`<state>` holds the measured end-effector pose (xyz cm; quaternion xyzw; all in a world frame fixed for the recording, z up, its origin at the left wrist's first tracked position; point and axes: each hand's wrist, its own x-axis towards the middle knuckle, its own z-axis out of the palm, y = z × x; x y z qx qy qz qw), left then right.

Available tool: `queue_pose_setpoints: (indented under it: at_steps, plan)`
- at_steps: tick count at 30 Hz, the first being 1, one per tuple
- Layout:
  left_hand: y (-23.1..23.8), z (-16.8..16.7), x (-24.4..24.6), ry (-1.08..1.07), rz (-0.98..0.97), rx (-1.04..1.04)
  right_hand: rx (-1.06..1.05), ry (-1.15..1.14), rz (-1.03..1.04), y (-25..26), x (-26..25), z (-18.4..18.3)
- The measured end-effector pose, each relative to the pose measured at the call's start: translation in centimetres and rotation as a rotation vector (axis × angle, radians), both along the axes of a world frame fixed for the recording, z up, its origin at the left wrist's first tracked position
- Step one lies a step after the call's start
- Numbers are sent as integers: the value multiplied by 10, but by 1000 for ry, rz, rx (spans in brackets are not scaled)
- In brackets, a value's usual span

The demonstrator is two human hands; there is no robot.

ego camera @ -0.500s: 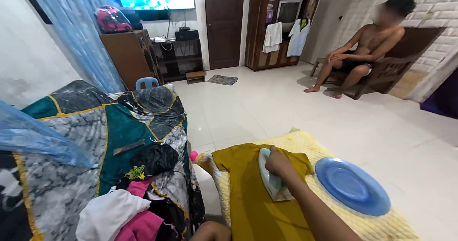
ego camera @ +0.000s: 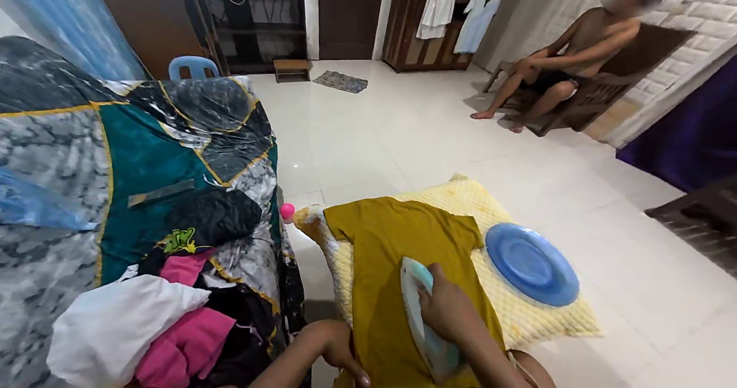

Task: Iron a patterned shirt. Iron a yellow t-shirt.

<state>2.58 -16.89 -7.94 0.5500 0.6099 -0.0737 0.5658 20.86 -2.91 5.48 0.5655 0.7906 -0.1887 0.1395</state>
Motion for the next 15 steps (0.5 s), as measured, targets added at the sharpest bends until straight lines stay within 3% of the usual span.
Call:
queue_pose_setpoints:
  at_steps: [10,15]
  plan:
    - [1,-5,-2,-26,5,7,131,98,74,118,-122,-3]
    - [3,-5,-4,-13,12,14,163,86,83,149,-150,-9]
